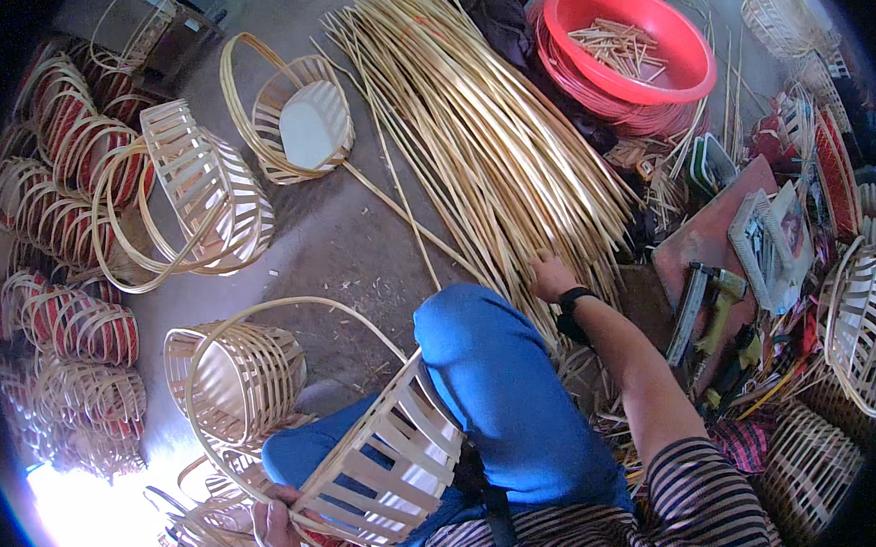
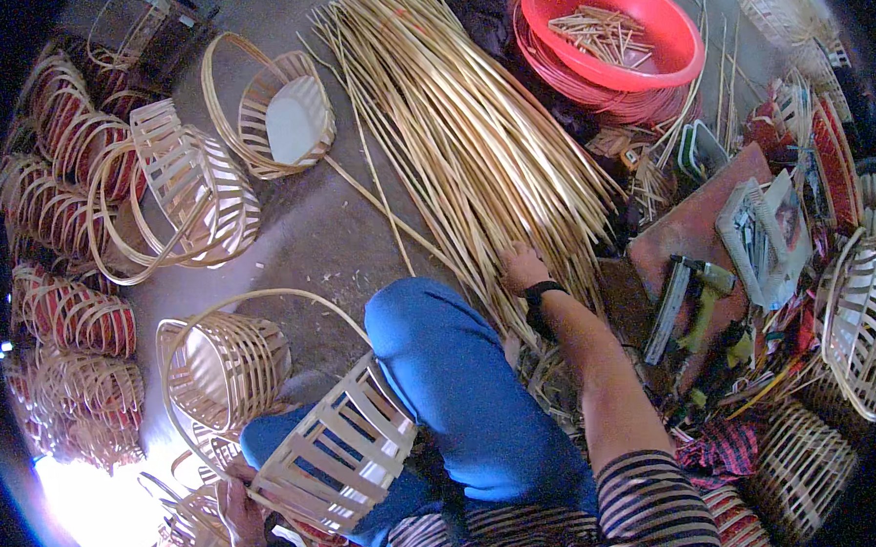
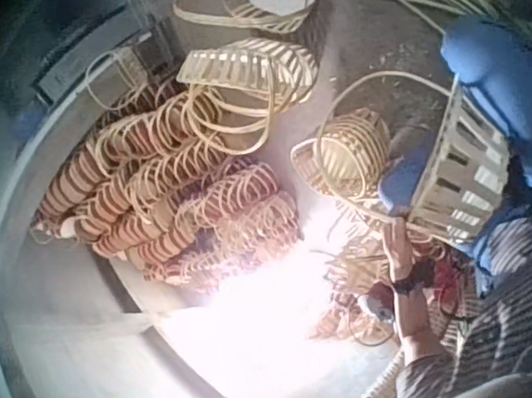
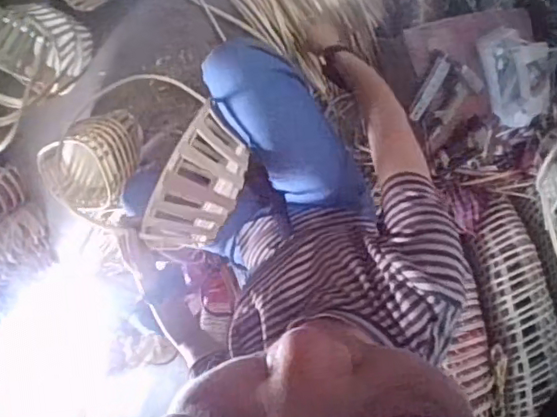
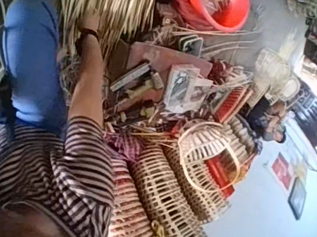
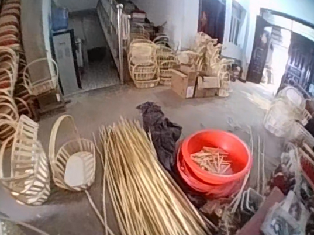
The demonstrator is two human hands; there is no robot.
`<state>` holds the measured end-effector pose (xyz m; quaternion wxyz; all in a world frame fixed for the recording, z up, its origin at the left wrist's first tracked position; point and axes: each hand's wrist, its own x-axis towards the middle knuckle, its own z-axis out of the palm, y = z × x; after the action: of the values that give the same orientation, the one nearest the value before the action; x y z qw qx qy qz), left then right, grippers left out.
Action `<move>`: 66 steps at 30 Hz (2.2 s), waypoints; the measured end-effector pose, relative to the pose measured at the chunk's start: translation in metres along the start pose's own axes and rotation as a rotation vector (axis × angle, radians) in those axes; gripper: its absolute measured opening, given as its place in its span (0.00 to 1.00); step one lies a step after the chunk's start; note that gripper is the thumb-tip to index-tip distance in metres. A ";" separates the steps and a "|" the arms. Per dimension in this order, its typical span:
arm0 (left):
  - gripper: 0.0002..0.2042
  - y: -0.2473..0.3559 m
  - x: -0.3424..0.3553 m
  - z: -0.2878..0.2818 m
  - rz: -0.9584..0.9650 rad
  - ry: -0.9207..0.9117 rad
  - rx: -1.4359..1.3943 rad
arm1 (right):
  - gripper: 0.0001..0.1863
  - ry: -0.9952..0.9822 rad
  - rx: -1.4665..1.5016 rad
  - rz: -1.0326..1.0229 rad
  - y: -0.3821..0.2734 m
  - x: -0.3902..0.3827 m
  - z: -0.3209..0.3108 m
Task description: The person assembles wooden baskets by attaching handles and support strips using a pneumatic staple gun and hand shears. They pick up wood strips from a pile, position them against the basket frames, and secure them with staples.
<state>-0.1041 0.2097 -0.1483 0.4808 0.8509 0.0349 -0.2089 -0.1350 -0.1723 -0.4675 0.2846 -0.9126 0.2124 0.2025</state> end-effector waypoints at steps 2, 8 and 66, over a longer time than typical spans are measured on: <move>0.19 -0.012 -0.003 -0.008 -0.015 0.020 -0.069 | 0.24 -0.064 -0.041 0.055 -0.006 0.004 0.009; 0.19 0.012 0.002 0.016 0.028 -0.050 -0.186 | 0.05 0.360 0.299 0.029 0.002 -0.033 -0.005; 0.43 0.024 0.047 0.100 0.934 0.125 0.692 | 0.19 0.390 0.587 -0.154 -0.026 -0.208 -0.103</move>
<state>-0.0875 0.1072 -0.1926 0.2129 0.8944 -0.3859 0.0766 -0.2688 -0.1583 -0.2761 0.5032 -0.8267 0.2425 -0.0672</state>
